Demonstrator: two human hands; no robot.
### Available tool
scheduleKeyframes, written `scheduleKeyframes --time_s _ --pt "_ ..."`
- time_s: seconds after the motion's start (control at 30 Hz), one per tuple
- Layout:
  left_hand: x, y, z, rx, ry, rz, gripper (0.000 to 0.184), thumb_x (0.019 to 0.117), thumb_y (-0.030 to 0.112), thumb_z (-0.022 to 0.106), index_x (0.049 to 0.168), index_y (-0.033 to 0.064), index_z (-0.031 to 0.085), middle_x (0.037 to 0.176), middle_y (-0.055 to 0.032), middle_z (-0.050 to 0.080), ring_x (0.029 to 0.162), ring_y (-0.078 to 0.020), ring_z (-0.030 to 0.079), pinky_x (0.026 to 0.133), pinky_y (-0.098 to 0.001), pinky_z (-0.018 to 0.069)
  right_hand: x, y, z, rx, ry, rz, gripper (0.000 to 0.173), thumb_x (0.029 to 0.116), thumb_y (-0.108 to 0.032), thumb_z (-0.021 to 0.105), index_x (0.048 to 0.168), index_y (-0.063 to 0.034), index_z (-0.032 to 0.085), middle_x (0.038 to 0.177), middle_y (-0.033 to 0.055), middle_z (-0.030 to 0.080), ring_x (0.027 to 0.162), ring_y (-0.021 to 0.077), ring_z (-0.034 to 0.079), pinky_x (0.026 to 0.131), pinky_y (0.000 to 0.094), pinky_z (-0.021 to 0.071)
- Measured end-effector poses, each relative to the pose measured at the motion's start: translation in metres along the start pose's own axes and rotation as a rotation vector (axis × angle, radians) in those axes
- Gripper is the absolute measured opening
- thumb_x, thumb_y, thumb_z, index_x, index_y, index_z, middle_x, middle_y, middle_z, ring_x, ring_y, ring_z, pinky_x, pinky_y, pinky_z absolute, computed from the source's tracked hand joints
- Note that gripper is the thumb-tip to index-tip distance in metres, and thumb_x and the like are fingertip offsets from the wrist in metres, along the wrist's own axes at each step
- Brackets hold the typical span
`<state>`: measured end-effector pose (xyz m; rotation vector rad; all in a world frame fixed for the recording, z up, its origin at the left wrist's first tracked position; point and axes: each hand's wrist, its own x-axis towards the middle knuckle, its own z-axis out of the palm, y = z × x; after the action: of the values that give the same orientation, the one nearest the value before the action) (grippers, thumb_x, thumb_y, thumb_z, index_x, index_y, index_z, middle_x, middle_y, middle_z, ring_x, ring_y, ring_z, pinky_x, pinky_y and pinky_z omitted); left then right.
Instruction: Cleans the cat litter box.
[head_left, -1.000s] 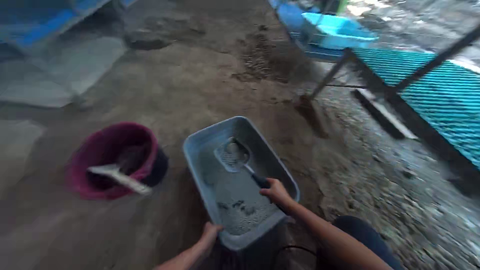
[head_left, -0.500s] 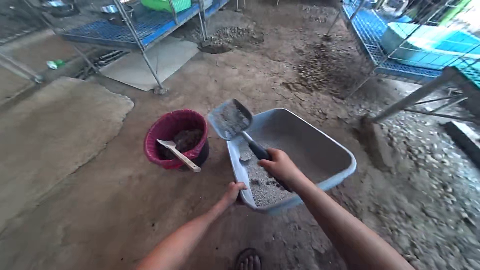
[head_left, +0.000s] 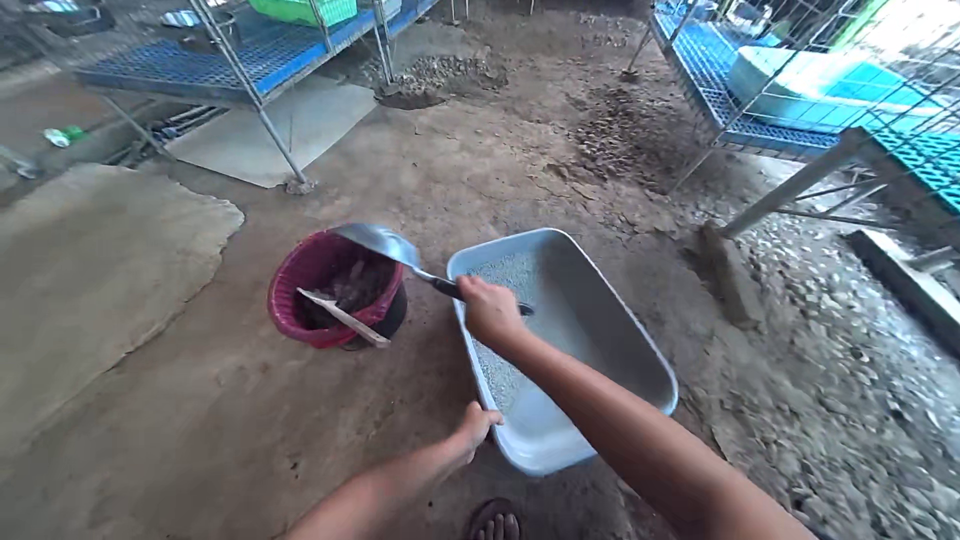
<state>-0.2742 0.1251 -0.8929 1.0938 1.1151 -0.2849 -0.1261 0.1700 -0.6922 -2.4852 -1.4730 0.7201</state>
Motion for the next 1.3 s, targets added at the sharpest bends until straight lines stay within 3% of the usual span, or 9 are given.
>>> scheduleKeyframes --time_s 0.13,0.23,0.33,0.43,0.67,0.77,0.93,1.13,1.3 --pt "0.033 0.003 -0.029 0.016 0.018 -0.028 0.065 0.0984 0.020 0.066 0.150 -0.0029 0.034 0.129 -0.0299 0.059 0.112 -0.0402 0.063 0.090 -0.0561 0.0544 -0.052 0.092 0.005 0.217 -0.151 0.356 0.040 0.0939 -0.016 0.064 0.133 -0.0061 0.061 0.120 0.0219 0.068 0.115 0.0399 0.065 0.095 0.0623 0.0501" --pt "0.058 0.054 -0.057 0.006 0.070 0.164 0.082 0.1019 0.028 0.062 0.165 0.0111 0.013 0.160 -0.0260 0.034 0.143 -0.0430 0.040 0.110 -0.0649 0.0389 -0.115 0.161 0.049 0.527 -0.172 0.570 0.031 0.0948 -0.015 0.067 0.120 0.0015 0.064 0.096 0.0204 0.068 0.081 0.0316 0.068 0.077 0.0518 0.0554" --pt "0.098 0.091 -0.077 0.086 0.103 0.240 0.074 0.1023 0.025 0.063 0.162 0.0062 0.023 0.155 -0.0263 0.042 0.140 -0.0402 0.045 0.111 -0.0589 0.0406 -0.177 0.180 0.090 0.772 -0.249 0.776 0.028 0.0939 -0.006 0.066 0.120 0.0026 0.063 0.087 0.0136 0.065 0.067 0.0208 0.062 0.066 0.0391 0.0541" --pt "0.114 0.101 -0.075 0.115 0.098 0.333 0.070 0.0956 0.002 0.066 0.156 -0.0015 0.030 0.149 -0.0286 0.046 0.135 -0.0372 0.051 0.110 -0.0514 0.0437 -0.209 0.176 0.124 0.916 -0.308 0.912 0.032 0.0938 -0.003 0.065 0.125 0.0019 0.062 0.089 0.0121 0.065 0.067 0.0184 0.060 0.064 0.0366 0.0524" --pt "0.032 0.094 -0.050 0.146 0.086 0.508 0.078 0.0929 -0.002 0.067 0.157 -0.0072 0.022 0.147 -0.0314 0.048 0.132 -0.0325 0.055 0.111 -0.0421 0.0456 -0.184 0.151 0.130 1.052 -0.234 0.860 0.031 0.0972 -0.007 0.065 0.126 0.0010 0.060 0.081 0.0081 0.063 0.059 0.0146 0.058 0.057 0.0312 0.0511" --pt "-0.003 0.088 -0.038 0.245 0.085 0.640 0.076 0.0912 0.001 0.070 0.153 -0.0140 0.027 0.143 -0.0325 0.051 0.129 -0.0320 0.058 0.110 -0.0400 0.0477 -0.161 0.137 0.108 1.087 -0.144 0.742 0.030 0.0961 -0.007 0.067 0.124 0.0012 0.060 0.074 0.0066 0.062 0.051 0.0134 0.057 0.051 0.0293 0.0521" --pt "-0.020 0.073 -0.031 0.320 0.098 0.869 0.076 0.0873 0.008 0.074 0.147 -0.0190 0.035 0.133 -0.0352 0.058 0.113 -0.0318 0.068 0.097 -0.0399 0.0567 -0.137 0.120 0.090 1.135 0.105 0.583 0.037 0.0913 -0.007 0.072 0.126 0.0017 0.061 0.069 0.0043 0.061 0.047 0.0098 0.055 0.047 0.0259 0.0502" --pt "-0.005 0.090 -0.047 0.231 0.070 0.792 0.079 0.0907 0.004 0.070 0.154 -0.0139 0.026 0.142 -0.0316 0.053 0.125 -0.0283 0.063 0.105 -0.0371 0.0517 -0.112 0.140 0.113 1.102 0.243 0.525 0.027 0.0889 -0.009 0.073 0.113 0.0021 0.065 0.065 0.0028 0.061 0.046 0.0091 0.055 0.046 0.0257 0.0501" --pt "0.038 0.083 -0.071 0.068 0.114 0.609 0.081 0.0911 -0.002 0.066 0.157 -0.0074 0.021 0.146 -0.0298 0.049 0.131 -0.0302 0.057 0.109 -0.0410 0.0476 -0.129 0.160 0.124 0.964 0.327 0.532 0.032 0.0859 -0.009 0.075 0.114 0.0037 0.068 0.071 0.0070 0.065 0.049 0.0111 0.056 0.049 0.0295 0.0509"
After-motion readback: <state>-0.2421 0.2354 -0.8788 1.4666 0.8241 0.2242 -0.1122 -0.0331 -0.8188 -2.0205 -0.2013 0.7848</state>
